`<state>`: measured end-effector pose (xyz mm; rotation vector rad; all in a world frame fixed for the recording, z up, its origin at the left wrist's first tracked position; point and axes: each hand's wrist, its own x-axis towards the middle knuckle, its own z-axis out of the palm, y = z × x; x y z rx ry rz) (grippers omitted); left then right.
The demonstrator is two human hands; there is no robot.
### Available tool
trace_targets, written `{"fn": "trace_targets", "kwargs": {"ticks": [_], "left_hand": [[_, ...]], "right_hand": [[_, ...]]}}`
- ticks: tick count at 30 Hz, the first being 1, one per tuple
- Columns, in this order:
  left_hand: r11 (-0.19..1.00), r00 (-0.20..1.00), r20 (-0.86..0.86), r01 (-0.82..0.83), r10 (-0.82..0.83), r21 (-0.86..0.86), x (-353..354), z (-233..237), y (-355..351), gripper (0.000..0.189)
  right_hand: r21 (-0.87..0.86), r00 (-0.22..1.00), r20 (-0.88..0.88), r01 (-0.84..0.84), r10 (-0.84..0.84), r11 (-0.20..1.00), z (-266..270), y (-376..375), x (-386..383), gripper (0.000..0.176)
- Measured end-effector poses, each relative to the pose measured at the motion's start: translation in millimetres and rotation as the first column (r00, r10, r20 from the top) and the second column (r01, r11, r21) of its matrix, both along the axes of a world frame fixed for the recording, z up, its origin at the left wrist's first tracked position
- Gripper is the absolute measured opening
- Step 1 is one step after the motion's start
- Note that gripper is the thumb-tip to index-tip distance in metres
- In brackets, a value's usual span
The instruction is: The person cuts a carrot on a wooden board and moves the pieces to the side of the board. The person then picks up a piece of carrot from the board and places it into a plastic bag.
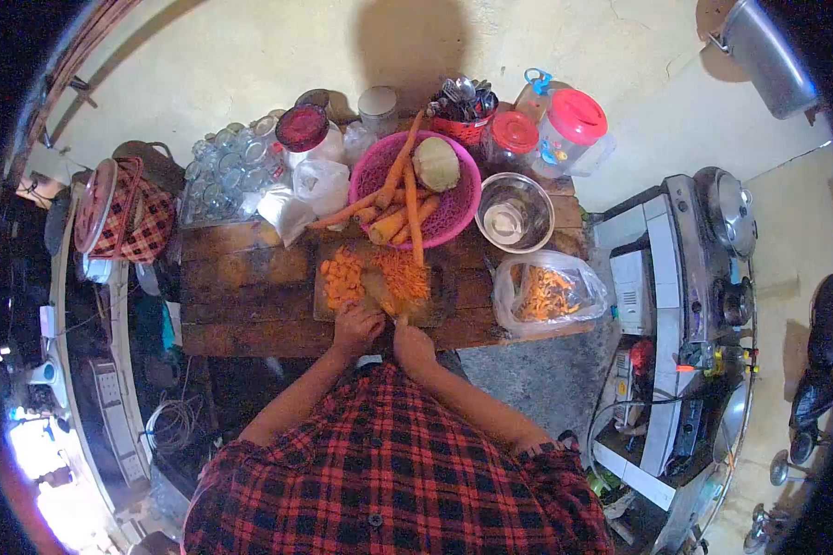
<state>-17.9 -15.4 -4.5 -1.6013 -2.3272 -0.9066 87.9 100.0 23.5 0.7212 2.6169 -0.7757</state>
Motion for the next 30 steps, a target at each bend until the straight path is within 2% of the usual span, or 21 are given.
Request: {"fn": "trace_targets", "kwargs": {"ticks": [3,6,11,14,17,20,23,25,28,30], "left_hand": [[1.000,1.000,-0.022,0.006,-0.005,0.016,0,3,-1,0.013],[1.000,1.000,-0.025,0.011,-0.011,0.008,-1,0,0,0.013],[1.000,1.000,0.002,0.009,-0.009,-0.025,0,2,-2,0.013],[1.000,1.000,-0.003,-0.003,0.003,-0.026,0,-2,-2,0.013],[1.000,1.000,-0.004,0.001,-0.001,-0.030,0,4,-3,0.012],[1.000,1.000,0.005,0.005,-0.005,-0.029,-2,1,-1,0.012],[1.000,1.000,0.024,0.002,-0.002,-0.018,-1,0,0,0.011],[1.000,1.000,0.030,0.000,0.001,-0.017,-1,4,0,0.010],[0.996,1.000,-0.007,-0.030,0.029,-0.080,0,5,-1,0.010],[1.000,0.999,0.034,0.000,-0.001,0.013,-1,0,-2,0.010]], "right_hand": [[-0.041,0.999,0.046,0.008,-0.006,0.999,2,3,-9,0.028],[0.000,0.998,-0.017,-0.058,0.058,0.998,8,7,-11,0.025],[-0.050,0.999,0.033,-0.009,0.011,0.999,-4,5,-7,0.025],[-0.048,1.000,-0.030,-0.011,0.009,0.999,-3,3,-4,0.024],[-0.059,1.000,0.020,-0.009,0.010,0.998,3,2,-5,0.024],[-0.053,1.000,-0.028,-0.002,0.001,0.999,9,4,-5,0.023],[-0.079,0.999,0.032,0.028,-0.025,0.996,16,4,-10,0.022],[-0.083,1.000,0.012,0.022,-0.021,0.996,10,3,-7,0.022],[-0.088,1.000,0.001,0.013,-0.013,0.996,2,2,-4,0.021],[-0.093,1.000,0.008,0.008,-0.007,0.996,0,0,-3,0.022]]}}
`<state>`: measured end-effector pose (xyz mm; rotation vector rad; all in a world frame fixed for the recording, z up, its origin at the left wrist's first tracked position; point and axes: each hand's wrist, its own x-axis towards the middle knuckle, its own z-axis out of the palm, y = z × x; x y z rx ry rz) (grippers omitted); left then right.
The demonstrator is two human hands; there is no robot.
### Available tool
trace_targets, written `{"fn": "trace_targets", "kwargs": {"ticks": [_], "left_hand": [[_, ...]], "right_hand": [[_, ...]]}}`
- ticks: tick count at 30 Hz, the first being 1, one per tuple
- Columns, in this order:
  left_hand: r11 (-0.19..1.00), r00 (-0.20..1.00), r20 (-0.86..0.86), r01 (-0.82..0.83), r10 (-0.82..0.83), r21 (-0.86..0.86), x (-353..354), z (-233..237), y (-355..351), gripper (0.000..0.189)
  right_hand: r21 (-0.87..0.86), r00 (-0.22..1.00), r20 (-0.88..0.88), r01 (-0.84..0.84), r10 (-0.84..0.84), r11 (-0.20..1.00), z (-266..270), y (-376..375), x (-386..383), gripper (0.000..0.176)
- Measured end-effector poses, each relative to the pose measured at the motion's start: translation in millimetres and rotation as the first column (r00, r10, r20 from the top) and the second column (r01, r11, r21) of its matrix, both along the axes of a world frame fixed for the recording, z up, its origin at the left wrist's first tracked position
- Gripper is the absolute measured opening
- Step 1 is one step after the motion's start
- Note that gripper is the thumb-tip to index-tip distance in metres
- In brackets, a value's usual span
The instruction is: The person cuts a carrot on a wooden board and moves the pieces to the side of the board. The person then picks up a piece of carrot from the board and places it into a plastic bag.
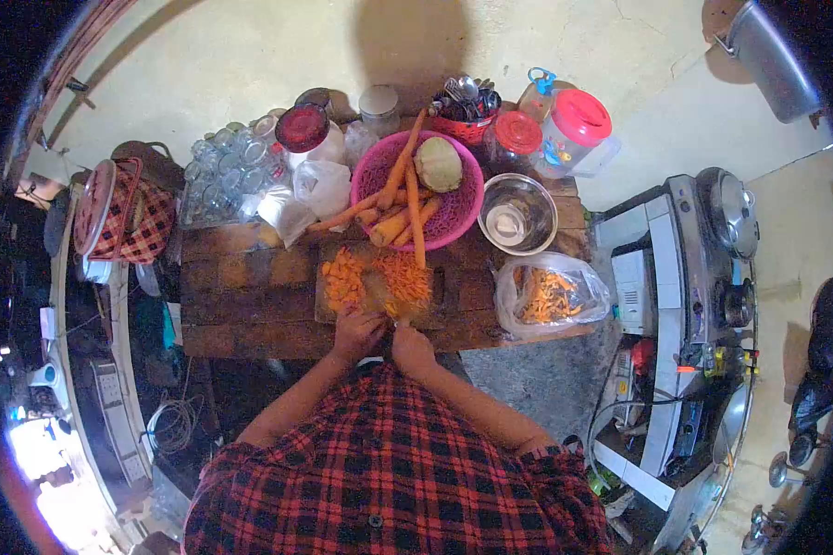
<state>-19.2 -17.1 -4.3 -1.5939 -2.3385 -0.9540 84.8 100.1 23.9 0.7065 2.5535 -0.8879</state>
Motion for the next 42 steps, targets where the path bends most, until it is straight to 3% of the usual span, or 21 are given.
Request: {"fn": "trace_targets", "kwargs": {"ticks": [3,5,7,10,15,21,25,27,28,30,31,33,37,40,42], "left_hand": [[0.996,0.999,-0.030,-0.031,0.029,-0.084,2,-6,-2,0.011],[0.998,0.999,-0.024,-0.036,0.035,-0.057,3,-7,-2,0.012],[0.999,0.999,-0.015,-0.040,0.039,-0.030,6,-6,-5,0.013],[0.994,0.998,-0.046,-0.049,0.045,-0.098,12,-5,-12,0.024],[0.945,0.983,-0.179,-0.014,-0.047,-0.327,23,-7,-15,0.058],[0.892,0.996,-0.076,0.003,-0.043,-0.453,18,5,16,0.064],[0.951,0.995,-0.066,-0.088,0.072,-0.297,-12,4,18,0.059],[0.913,0.927,-0.072,-0.375,0.368,-0.158,-37,18,16,0.049],[0.913,0.926,-0.074,-0.376,0.369,-0.159,-54,16,15,0.049],[0.836,0.827,0.133,-0.531,0.547,-0.136,-82,17,14,0.044],[0.834,0.825,0.132,-0.534,0.550,-0.137,-88,18,14,0.044],[0.794,0.843,0.017,-0.499,0.538,-0.346,-98,20,14,0.038],[0.815,0.874,0.037,-0.436,0.485,-0.381,-106,18,15,0.028],[0.864,0.881,0.090,-0.429,0.465,-0.263,-101,16,9,0.017],[0.938,0.933,0.102,-0.347,0.345,-0.001,-93,18,9,0.014]], "right_hand": [[0.013,1.000,0.001,0.024,-0.024,1.000,-2,-4,1,0.022],[0.033,0.997,0.068,0.040,-0.042,0.999,-10,-5,-2,0.023],[0.062,1.000,0.030,0.003,-0.005,0.998,-9,-4,1,0.023],[0.118,1.000,0.008,-0.010,0.009,0.993,-4,-1,6,0.023],[0.234,1.000,0.004,0.016,-0.017,0.972,5,11,10,0.022],[0.137,0.978,-0.201,0.086,-0.057,0.987,4,30,16,0.028],[0.100,0.963,-0.236,0.155,-0.128,0.983,24,40,28,0.031],[0.086,0.967,-0.225,0.142,-0.120,0.986,28,43,36,0.031],[0.099,0.982,-0.182,0.068,-0.049,0.993,28,45,40,0.030],[0.109,0.990,-0.139,-0.013,0.028,0.994,26,44,43,0.029],[0.117,0.990,-0.139,-0.004,0.020,0.993,24,43,44,0.030],[0.126,0.990,-0.141,0.000,0.018,0.992,19,43,42,0.031],[0.169,0.991,-0.127,0.067,-0.045,0.983,9,46,30,0.031],[0.154,0.984,-0.171,0.080,-0.053,0.985,9,47,29,0.031],[0.150,0.981,-0.192,0.066,-0.036,0.987,12,47,29,0.031]]}}
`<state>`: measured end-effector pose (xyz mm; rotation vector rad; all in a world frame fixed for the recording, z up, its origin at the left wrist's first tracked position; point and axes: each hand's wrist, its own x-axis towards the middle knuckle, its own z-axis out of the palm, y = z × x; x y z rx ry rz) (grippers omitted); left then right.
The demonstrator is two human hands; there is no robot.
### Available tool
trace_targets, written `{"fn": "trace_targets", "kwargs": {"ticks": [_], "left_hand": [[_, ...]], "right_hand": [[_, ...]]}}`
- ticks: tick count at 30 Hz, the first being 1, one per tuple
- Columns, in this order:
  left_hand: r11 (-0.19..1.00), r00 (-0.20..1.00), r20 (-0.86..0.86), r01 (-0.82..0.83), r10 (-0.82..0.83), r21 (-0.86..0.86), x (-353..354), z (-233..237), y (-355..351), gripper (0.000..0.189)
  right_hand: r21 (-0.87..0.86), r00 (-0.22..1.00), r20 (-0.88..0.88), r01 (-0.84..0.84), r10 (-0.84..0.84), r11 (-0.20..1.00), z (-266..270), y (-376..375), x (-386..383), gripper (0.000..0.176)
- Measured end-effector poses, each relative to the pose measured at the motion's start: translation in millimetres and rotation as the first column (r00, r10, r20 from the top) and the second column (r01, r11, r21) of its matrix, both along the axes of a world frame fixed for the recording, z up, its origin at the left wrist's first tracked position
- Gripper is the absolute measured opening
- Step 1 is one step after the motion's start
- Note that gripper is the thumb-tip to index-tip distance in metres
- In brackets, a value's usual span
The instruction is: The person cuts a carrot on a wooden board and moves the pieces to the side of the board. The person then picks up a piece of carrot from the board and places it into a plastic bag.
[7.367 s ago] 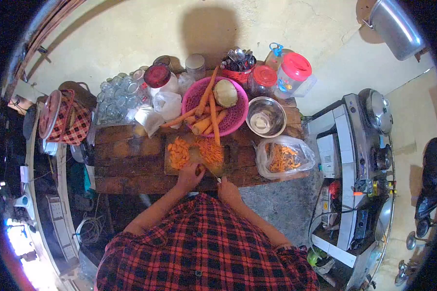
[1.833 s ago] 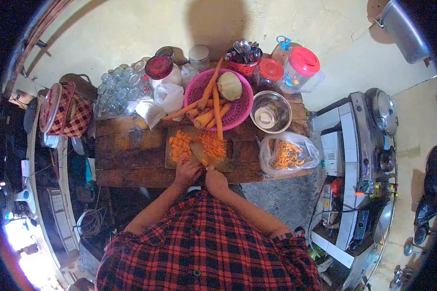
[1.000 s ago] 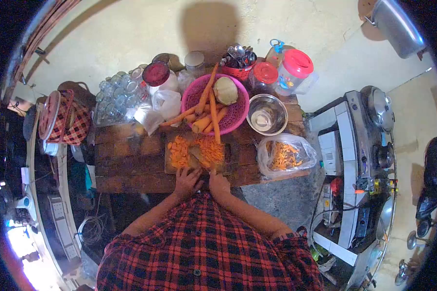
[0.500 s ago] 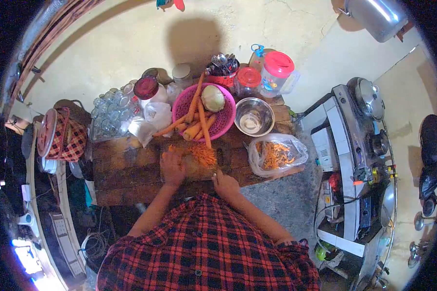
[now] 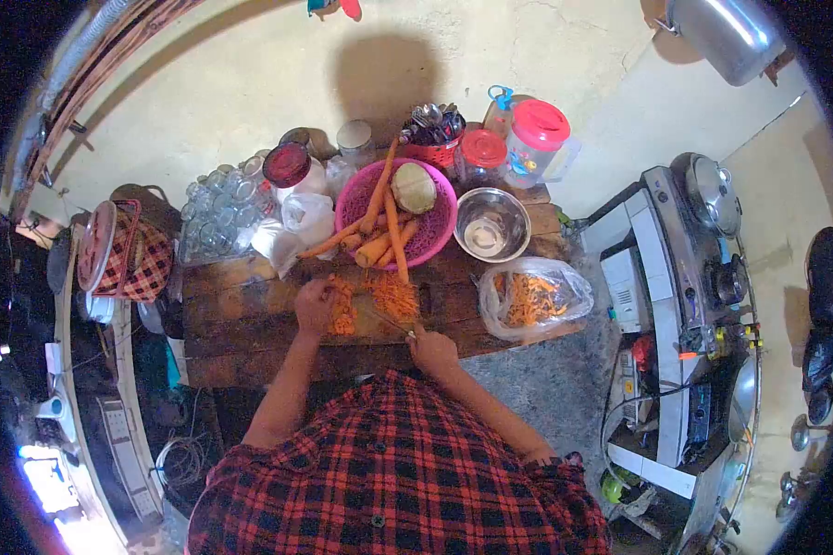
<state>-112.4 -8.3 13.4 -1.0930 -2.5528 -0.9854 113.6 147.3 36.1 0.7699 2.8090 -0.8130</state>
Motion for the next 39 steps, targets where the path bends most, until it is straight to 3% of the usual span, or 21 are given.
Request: {"fn": "trace_targets", "kwargs": {"ticks": [1,3,4,6,10,12,14,22,25,32,39], "left_hand": [[1.000,1.000,0.002,-0.002,0.002,-0.002,9,5,1,0.014],[0.967,0.966,-0.052,0.253,-0.254,-0.040,33,11,3,0.012],[0.968,0.967,-0.050,0.247,-0.249,-0.042,45,7,5,0.012],[0.899,0.909,0.022,0.414,-0.415,-0.144,68,-2,10,0.013],[0.906,0.907,0.021,0.422,-0.421,-0.029,94,-9,16,0.014],[0.908,0.902,0.103,0.419,-0.419,0.018,97,-10,14,0.015],[0.919,0.916,0.077,0.394,-0.393,0.004,95,-11,9,0.015],[0.943,0.943,0.026,0.332,-0.332,0.029,92,-11,9,0.014],[0.934,0.935,0.070,0.352,-0.348,-0.057,92,-16,12,0.013],[0.922,0.925,-0.055,0.367,-0.376,-0.122,97,-21,4,0.019],[0.903,0.923,-0.078,0.347,-0.377,-0.252,101,-14,-3,0.028]], "right_hand": [[-0.013,0.999,0.027,-0.019,0.020,1.000,2,-1,1,0.031],[-0.028,0.997,0.057,-0.046,0.047,0.999,1,-2,4,0.031],[-0.024,0.999,0.031,-0.021,0.021,1.000,0,-4,7,0.031],[-0.021,1.000,0.010,0.003,-0.003,1.000,-4,-4,10,0.031],[-0.115,0.997,0.064,0.038,-0.031,0.993,0,-7,10,0.030],[-0.134,0.993,0.113,0.049,-0.034,0.990,-2,-12,9,0.030],[-0.168,0.997,0.052,0.069,-0.061,0.983,-9,-15,9,0.027],[-0.172,0.993,0.104,0.065,-0.047,0.983,-8,-22,5,0.026],[-0.149,0.990,0.136,0.047,-0.026,0.988,-3,-23,3,0.026],[-0.047,0.985,0.168,-0.028,0.036,0.999,-25,-31,1,0.025],[-0.093,0.987,0.128,-0.085,0.097,0.992,-14,-19,-8,0.023]]}}
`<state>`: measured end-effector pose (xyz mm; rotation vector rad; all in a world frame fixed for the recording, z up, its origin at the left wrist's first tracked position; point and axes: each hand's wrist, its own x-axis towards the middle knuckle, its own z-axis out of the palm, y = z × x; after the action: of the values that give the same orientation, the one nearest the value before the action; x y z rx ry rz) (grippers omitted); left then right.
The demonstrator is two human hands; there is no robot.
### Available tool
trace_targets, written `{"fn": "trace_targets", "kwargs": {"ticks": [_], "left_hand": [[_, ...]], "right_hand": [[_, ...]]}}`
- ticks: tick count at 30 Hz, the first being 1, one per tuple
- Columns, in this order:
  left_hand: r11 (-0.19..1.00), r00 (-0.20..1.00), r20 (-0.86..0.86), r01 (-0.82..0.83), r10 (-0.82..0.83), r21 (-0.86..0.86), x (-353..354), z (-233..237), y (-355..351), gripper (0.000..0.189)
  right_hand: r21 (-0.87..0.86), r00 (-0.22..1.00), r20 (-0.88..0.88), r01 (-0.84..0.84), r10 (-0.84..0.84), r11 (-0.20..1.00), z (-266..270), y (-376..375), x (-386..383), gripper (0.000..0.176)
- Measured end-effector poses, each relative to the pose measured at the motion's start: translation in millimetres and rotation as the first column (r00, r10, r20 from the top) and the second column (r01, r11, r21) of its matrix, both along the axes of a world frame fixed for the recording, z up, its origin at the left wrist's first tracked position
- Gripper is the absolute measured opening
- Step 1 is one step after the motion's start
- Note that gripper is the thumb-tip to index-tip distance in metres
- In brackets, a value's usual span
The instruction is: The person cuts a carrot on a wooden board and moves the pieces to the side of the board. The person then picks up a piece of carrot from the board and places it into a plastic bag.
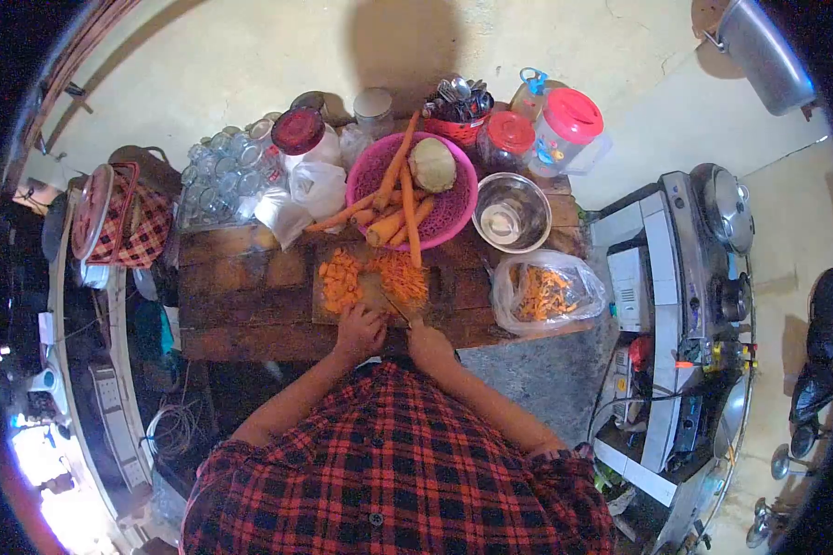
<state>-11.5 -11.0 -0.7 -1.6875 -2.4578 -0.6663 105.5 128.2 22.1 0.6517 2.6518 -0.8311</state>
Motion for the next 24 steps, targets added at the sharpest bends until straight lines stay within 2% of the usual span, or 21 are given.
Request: {"fn": "trace_targets", "kwargs": {"ticks": [5,8,11,15,17,20,24], "left_hand": [[0.999,1.000,-0.003,-0.008,0.008,-0.037,1,4,0,0.032],[0.997,1.000,-0.014,-0.007,0.006,-0.073,3,9,-2,0.033],[0.997,1.000,-0.015,-0.004,0.002,-0.080,1,5,-3,0.034],[0.996,1.000,0.006,-0.027,0.027,-0.080,5,5,-3,0.037],[0.997,0.999,0.014,-0.031,0.032,-0.078,4,6,-2,0.037],[0.995,1.000,0.015,-0.024,0.026,-0.096,6,12,-4,0.038],[0.994,0.999,0.004,-0.031,0.032,-0.101,8,10,-5,0.038]], "right_hand": [[-0.007,0.997,0.046,0.064,-0.064,0.998,-1,-13,-3,0.026],[0.024,0.998,0.067,-0.009,0.008,1.000,-7,-5,-18,0.026],[0.033,0.994,0.102,0.022,-0.025,0.999,3,-10,-1,0.024],[0.002,0.991,0.110,0.082,-0.081,0.997,-3,-16,-2,0.025],[0.000,0.998,0.027,0.057,-0.057,0.998,-6,-16,-17,0.022],[-0.016,0.996,0.053,0.072,-0.071,0.997,19,-12,-21,0.022],[0.001,0.994,0.075,0.075,-0.075,0.997,1,-19,7,0.023]]}}
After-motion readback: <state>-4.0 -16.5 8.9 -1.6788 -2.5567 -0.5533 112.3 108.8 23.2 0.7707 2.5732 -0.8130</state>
